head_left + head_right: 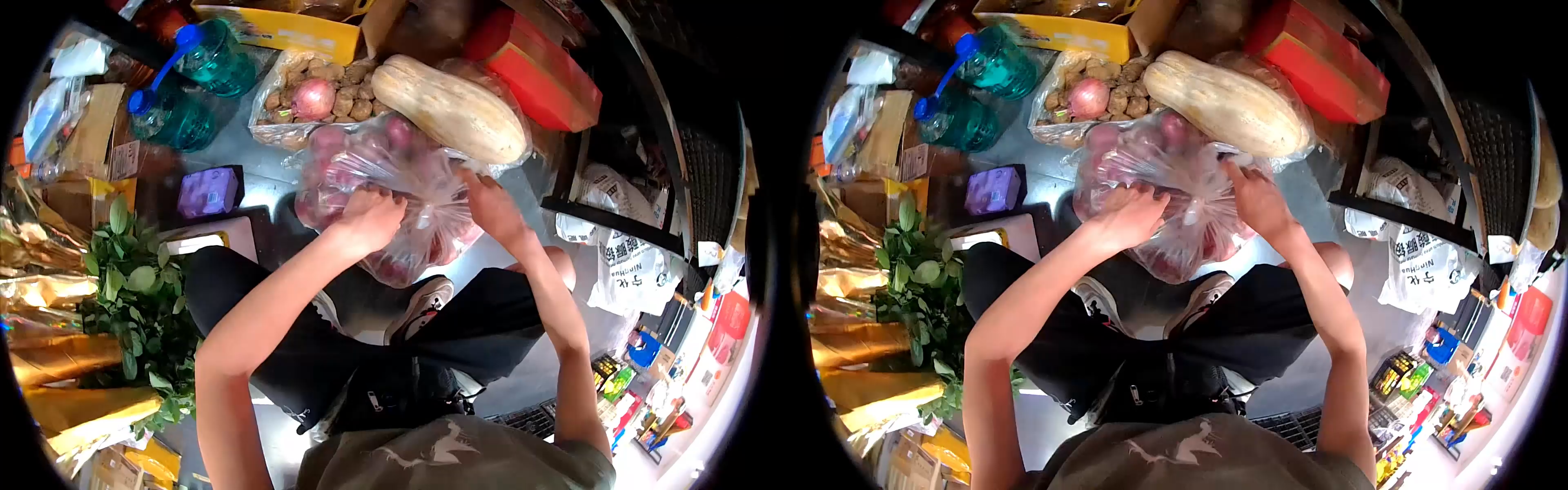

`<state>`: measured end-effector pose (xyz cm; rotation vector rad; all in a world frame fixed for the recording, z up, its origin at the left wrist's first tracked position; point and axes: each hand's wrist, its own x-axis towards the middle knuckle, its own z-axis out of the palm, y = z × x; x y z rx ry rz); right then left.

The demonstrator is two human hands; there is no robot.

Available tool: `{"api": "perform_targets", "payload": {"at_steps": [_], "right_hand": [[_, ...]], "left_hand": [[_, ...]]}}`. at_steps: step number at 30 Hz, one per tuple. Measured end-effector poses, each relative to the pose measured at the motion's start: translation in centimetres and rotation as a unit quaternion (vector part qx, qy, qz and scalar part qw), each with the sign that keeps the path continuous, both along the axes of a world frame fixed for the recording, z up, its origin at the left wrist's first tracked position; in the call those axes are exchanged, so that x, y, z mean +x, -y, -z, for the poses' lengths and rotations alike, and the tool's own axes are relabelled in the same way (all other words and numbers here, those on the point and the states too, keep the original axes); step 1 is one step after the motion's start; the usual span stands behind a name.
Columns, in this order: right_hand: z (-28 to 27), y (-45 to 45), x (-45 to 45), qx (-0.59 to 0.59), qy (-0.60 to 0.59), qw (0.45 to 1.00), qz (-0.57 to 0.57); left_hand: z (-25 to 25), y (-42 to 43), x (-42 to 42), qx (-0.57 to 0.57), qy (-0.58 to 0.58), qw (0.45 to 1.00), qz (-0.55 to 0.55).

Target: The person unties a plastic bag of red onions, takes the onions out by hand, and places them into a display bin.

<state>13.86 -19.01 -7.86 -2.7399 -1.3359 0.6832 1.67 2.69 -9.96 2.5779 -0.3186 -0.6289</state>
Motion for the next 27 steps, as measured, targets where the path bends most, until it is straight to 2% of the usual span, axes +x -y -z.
{"api": "perform_targets", "payload": {"at_steps": [1,2,3,5,6,7,8,10,11,12,13,15,17,19,21,23,24,26,27], "right_hand": [[-0.3,-0.1,0.1,0.096,0.049,0.993,0.047],[0.1,-0.8,-0.7,0.162,0.039,0.983,0.072],[0.3,-0.5,-0.8,0.161,0.037,0.984,0.073],[1.1,0.2,-0.9,0.05,-0.156,0.977,0.137],[3.6,1.6,-0.7,0.041,-0.206,0.971,0.114],[5.1,2.0,-0.4,0.035,-0.205,0.971,0.115],[6.7,2.0,-1.4,0.056,-0.239,0.963,0.111],[8.9,1.7,-2.4,0.076,-0.26,0.957,0.102],[9.6,1.3,-2.5,0.077,-0.285,0.939,0.175],[10.8,1.0,-2.7,0.079,-0.314,0.914,0.246],[12.8,1.4,-3.2,0.079,-0.313,0.914,0.246],[16.0,1.8,-3.1,0.125,-0.307,0.889,0.316],[17.7,1.7,-2.2,0.124,-0.274,0.907,0.294],[17.5,1.0,-2.4,0.119,-0.246,0.9,0.34],[17.2,1.3,-0.6,0.095,-0.292,0.888,0.343],[17.4,1.1,0.1,0.099,-0.439,0.773,0.447],[17.9,1.0,-0.3,0.149,-0.485,0.725,0.466],[18.5,1.8,-0.6,0.122,-0.458,0.752,0.459],[18.1,1.5,-0.2,0.108,-0.43,0.775,0.45]], "left_hand": [[1.0,0.4,-0.1,0.003,0.043,0.999,0.01],[2.2,-0.3,0.1,0.014,0.046,0.999,0.019],[3.1,0.1,-0.1,-0.01,0.058,0.998,0.001],[5.1,1.0,-0.5,-0.038,0.065,0.997,-0.018],[5.6,1.5,-0.5,-0.087,0.031,0.993,-0.08],[6.1,2.0,-0.1,-0.137,0.001,0.98,-0.144],[8.1,2.3,-0.5,-0.212,0.008,0.966,-0.144],[9.6,4.2,-1.4,-0.226,0.019,0.96,-0.162],[10.0,4.8,-1.1,-0.237,0.036,0.954,-0.181],[10.5,5.2,-0.8,-0.243,0.002,0.946,-0.213],[10.1,5.1,-0.4,-0.243,0.003,0.946,-0.213],[9.1,4.7,0.8,-0.127,-0.049,0.969,-0.205],[9.3,4.0,1.6,-0.125,-0.063,0.966,-0.218],[10.1,2.9,1.8,-0.133,-0.067,0.969,-0.195],[13.4,3.4,3.5,-0.133,-0.038,0.973,-0.186],[14.5,3.6,3.3,-0.13,-0.02,0.976,-0.174],[13.9,3.5,3.5,-0.135,-0.005,0.976,-0.17],[15.0,4.1,2.8,-0.133,0.04,0.977,-0.163],[13.8,3.1,3.3,-0.135,0.041,0.977,-0.16]]}}
